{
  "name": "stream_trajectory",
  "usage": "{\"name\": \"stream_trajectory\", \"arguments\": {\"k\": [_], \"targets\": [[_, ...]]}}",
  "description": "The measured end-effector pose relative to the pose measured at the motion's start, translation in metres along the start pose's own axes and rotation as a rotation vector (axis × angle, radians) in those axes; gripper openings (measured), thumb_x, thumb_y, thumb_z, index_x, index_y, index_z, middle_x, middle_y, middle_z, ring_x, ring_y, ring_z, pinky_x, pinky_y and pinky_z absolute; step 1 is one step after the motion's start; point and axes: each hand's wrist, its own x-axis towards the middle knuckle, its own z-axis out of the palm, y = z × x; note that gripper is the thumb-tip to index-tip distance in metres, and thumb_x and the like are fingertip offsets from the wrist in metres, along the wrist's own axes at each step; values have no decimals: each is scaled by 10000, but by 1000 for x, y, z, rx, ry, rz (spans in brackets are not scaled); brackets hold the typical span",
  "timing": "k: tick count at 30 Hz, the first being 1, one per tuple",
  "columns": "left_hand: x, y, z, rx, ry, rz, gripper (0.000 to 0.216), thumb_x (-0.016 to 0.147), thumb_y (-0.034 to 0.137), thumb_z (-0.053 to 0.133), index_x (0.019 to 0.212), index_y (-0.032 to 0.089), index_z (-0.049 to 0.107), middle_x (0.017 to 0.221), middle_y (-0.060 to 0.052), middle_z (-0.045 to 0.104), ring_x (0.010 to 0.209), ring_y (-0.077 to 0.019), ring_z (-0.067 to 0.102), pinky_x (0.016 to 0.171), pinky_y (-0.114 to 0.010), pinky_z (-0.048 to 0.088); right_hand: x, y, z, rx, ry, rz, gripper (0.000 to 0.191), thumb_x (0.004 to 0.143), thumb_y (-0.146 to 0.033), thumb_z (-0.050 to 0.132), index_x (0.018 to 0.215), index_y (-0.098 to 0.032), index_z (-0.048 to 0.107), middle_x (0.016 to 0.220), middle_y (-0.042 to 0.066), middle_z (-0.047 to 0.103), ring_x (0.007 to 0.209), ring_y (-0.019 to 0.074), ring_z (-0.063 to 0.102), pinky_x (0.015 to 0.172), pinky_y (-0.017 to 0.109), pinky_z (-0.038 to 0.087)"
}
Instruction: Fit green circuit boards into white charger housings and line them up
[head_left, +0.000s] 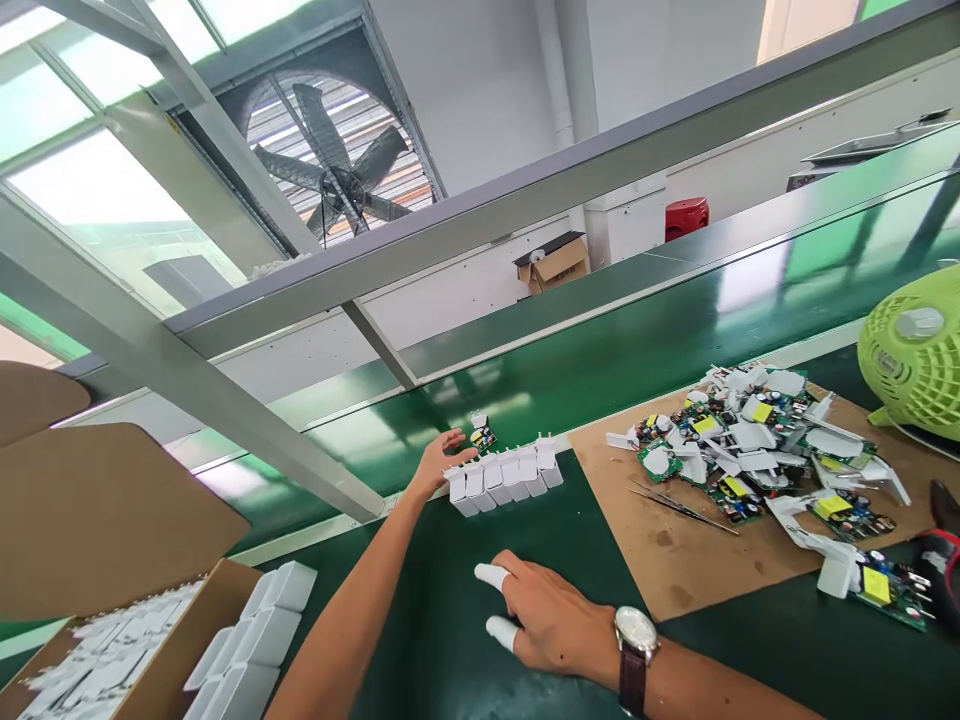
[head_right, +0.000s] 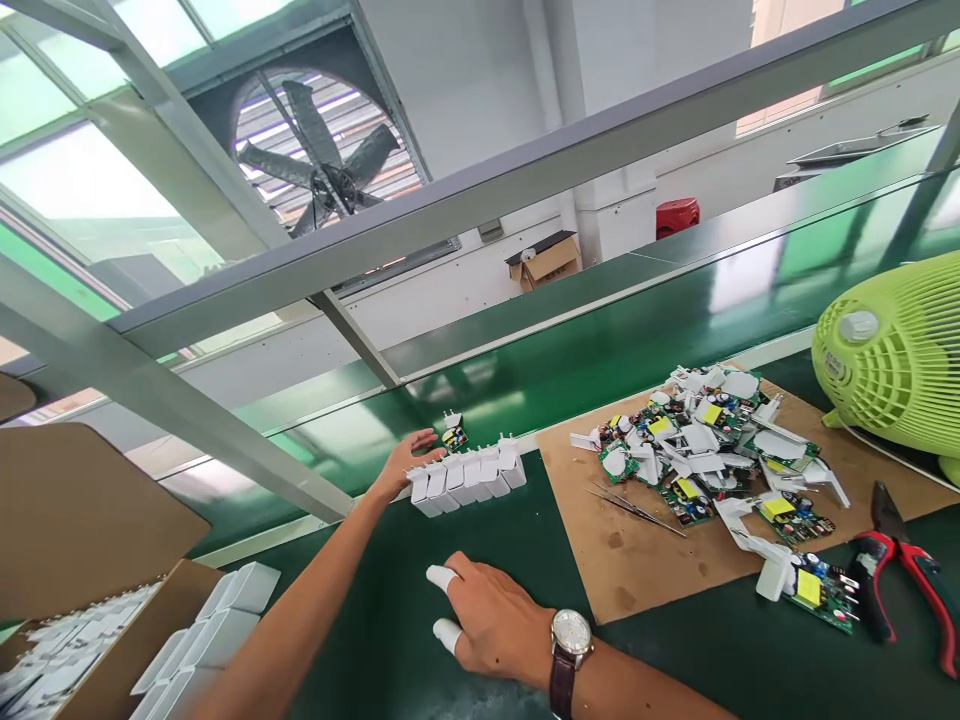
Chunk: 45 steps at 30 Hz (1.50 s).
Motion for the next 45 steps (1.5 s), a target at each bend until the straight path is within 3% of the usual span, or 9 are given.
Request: {"name": "stream_trajectory", "arguments": {"k": [11,17,22,26,29,33,38,41,45], "targets": [[-13,-1,-13,-174,271,-104,642,622,456,857,1124,142,607,949,-131,742,867,-251,727,808,-413,577,0,4,-3,33,21,0,507,914,-240,593,1403,-127,526,1141,120,632,846,241,672,816,393,593],[-105,13,-56,-321,458,-24,517,770,460,718,1205,220,576,1054,-76,709,1022,-218,708,882,-362,579,2,8,-1,113,280,-69,523,972,-165,470,1491,-203,427,1185,116,620,882,217,649,843,392,585],[-225,18,-39,-213,-29,131,516,756,331,823,1218,206,631,1169,-131,711,1051,-259,714,928,-409,603,4,24,-4,273,636,3,398,1030,-210,384,1411,-226,496,1236,124,629,1079,234,637,1021,463,536],[-268,26,-23,33,-297,188,592,818,286,784,1373,253,582,1254,-117,715,1153,-254,697,1049,-451,566,-3,39,3,315,555,66,360,1036,-269,401,1367,-233,538,1224,103,674,1074,229,679,1026,474,553],[-272,31,-54,275,-202,248,626,854,316,779,1438,303,553,1393,-103,656,1281,-267,637,1097,-467,537,-14,37,7,259,419,44,391,1030,-344,477,1408,-256,525,1276,95,679,1168,252,668,1054,486,552],[-283,22,-142,665,235,260,430,914,416,691,1316,270,643,1336,-109,680,1267,-314,623,1124,-515,484,-24,24,8,72,266,-101,564,998,-391,582,1528,-299,415,1453,104,586,1354,295,553,1136,541,493],[-339,-25,-231,1054,406,-48,476,793,596,663,1076,214,698,1131,-159,719,1083,-414,653,945,-538,538,-19,11,14,-89,98,-253,730,993,-217,495,1647,-250,173,1603,129,445,1489,316,405,1198,593,406],[-370,-49,-243,1083,348,-213,447,818,593,562,1001,213,710,1099,-143,692,948,-361,695,773,-439,575,-13,3,17,-127,68,-277,657,986,-164,451,1615,-214,271,1504,149,545,1399,319,498,1167,616,414],[-375,-43,-224,993,292,-195,393,859,610,548,849,266,737,1004,-83,663,792,-268,702,623,-330,552,-11,-8,19,-197,81,-297,324,999,-268,532,1296,-198,639,895,93,695,876,280,632,862,520,559]]}}
